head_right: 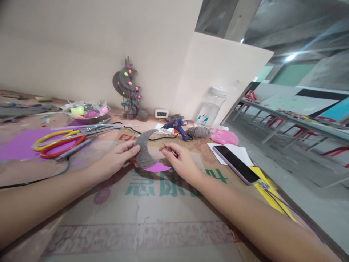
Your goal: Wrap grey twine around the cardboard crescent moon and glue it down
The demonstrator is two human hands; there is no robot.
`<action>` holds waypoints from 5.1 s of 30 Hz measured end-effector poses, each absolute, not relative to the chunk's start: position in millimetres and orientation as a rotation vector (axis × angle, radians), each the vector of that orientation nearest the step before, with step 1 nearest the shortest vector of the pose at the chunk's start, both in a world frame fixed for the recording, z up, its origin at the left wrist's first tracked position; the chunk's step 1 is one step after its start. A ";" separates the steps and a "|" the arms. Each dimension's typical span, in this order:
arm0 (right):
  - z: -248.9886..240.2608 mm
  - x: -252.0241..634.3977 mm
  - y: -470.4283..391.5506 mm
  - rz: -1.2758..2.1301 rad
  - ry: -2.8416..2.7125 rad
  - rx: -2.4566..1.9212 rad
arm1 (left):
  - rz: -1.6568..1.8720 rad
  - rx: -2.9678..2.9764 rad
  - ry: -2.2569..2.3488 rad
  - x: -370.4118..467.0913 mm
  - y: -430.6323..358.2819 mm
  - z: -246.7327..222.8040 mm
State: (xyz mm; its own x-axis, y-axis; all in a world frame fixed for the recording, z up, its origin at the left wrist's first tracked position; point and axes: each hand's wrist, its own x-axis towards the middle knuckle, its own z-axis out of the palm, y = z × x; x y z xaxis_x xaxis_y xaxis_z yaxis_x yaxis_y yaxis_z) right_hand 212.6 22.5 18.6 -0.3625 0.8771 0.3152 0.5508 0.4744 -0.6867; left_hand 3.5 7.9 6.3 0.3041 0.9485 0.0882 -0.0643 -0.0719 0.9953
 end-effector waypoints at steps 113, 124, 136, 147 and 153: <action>12.6 223.3 25.5 -0.411 -2.499 -0.650 | 0.741 1.649 1.410 3.3 -2.8 21.9; 11.9 221.8 23.7 -0.400 -2.510 -0.715 | 0.736 1.693 1.377 1.5 -0.1 17.0; 14.1 222.3 24.2 -0.353 -2.541 -0.716 | 0.677 1.707 1.358 -0.7 0.0 15.9; 12.0 223.9 25.4 -0.350 -2.554 -0.696 | 0.663 1.754 1.344 -2.6 0.8 15.4; 10.3 224.4 27.3 -0.384 -2.540 -0.673 | 0.691 1.777 1.343 -1.3 0.7 16.8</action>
State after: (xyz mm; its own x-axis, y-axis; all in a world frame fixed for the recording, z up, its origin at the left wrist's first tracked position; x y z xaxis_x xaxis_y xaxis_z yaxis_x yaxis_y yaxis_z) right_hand 224.4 27.3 10.3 -0.7630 0.3891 0.5162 0.5244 0.8395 0.1422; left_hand -1.3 0.7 16.8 0.2915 0.9559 -0.0352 0.5268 -0.1297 0.8401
